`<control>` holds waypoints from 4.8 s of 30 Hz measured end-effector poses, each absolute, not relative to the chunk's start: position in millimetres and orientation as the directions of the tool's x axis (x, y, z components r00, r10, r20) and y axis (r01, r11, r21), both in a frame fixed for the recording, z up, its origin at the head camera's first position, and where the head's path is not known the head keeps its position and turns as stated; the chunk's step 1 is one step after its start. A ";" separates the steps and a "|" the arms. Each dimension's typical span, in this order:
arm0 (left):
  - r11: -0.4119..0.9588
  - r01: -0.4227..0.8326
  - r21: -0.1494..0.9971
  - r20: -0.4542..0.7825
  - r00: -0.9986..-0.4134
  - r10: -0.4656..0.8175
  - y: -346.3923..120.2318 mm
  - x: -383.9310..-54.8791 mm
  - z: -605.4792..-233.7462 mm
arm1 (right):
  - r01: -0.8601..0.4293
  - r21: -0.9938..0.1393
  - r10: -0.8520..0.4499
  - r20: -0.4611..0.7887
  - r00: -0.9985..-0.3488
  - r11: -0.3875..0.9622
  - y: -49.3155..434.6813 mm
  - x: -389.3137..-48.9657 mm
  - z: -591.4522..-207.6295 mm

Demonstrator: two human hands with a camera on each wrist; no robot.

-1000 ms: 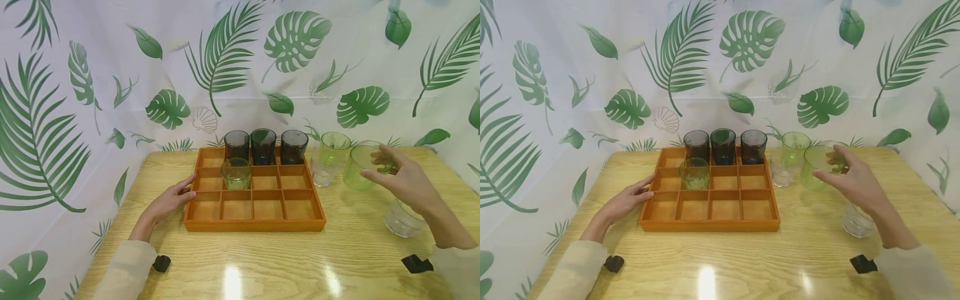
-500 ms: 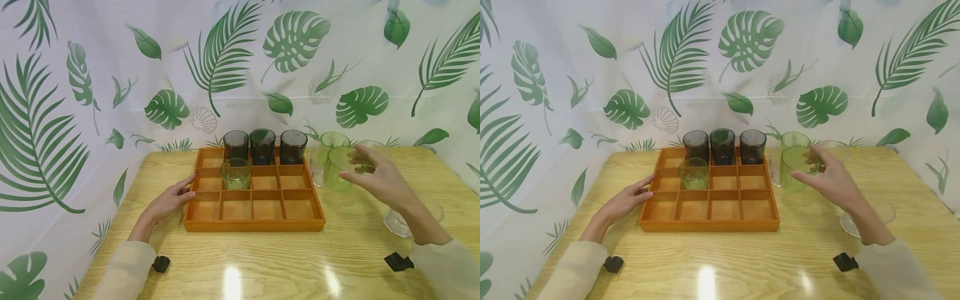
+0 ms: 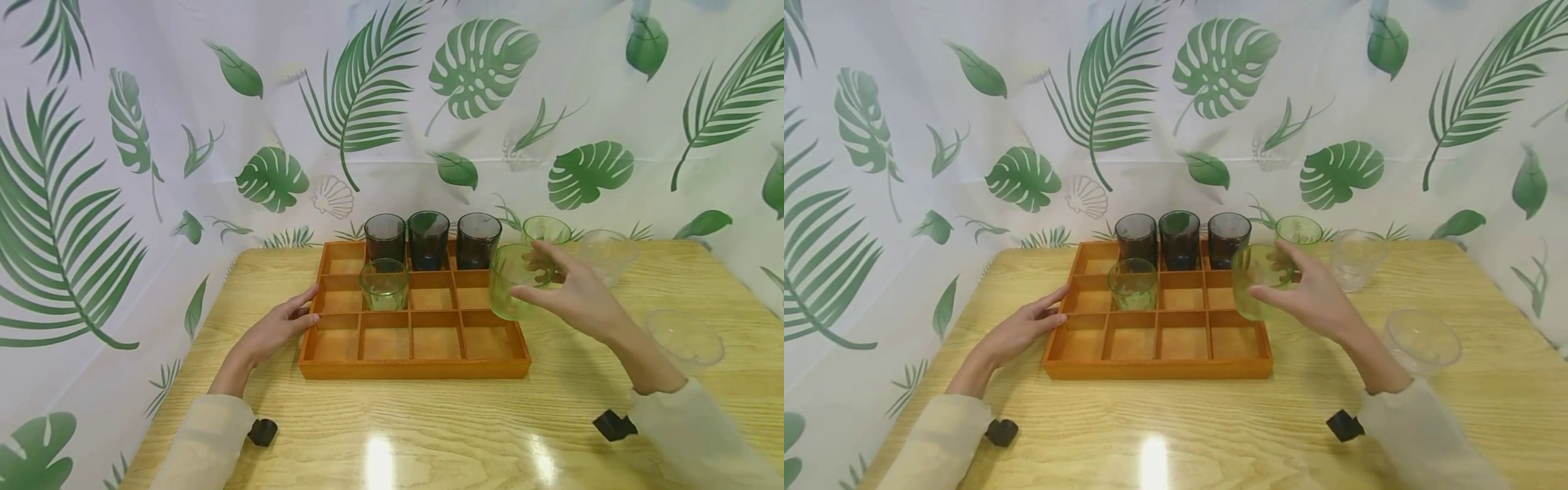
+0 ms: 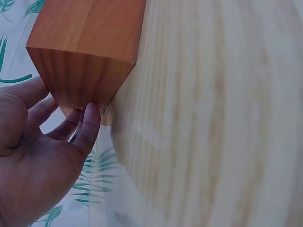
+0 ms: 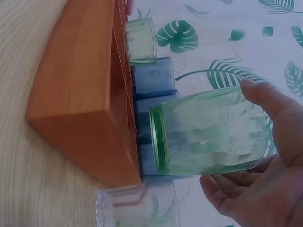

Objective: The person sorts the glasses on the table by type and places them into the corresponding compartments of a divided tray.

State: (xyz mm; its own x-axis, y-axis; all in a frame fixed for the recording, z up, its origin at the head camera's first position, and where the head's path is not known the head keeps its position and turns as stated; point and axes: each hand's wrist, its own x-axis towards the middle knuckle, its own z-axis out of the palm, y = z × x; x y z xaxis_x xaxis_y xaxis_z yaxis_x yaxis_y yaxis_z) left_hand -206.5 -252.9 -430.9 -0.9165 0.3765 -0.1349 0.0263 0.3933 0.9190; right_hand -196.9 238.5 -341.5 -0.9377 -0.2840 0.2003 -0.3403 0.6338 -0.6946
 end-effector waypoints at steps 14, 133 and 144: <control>0.392 0.021 0.920 -0.138 -0.917 0.374 -253.8 -206.4 -431.2 | -0.325 -0.718 -0.335 0.135 -0.932 0.615 195.9 -196.5 -346.8; 0.359 0.002 0.933 -0.142 -0.916 0.375 -251.6 -203.9 -429.2 | -0.106 -0.839 0.075 0.172 -0.982 0.533 269.2 -284.9 -363.7; 0.356 -0.006 0.935 -0.148 -0.916 0.373 -250.5 -205.2 -432.3 | -0.062 -0.794 0.099 0.152 -0.983 0.605 269.9 -301.4 -375.3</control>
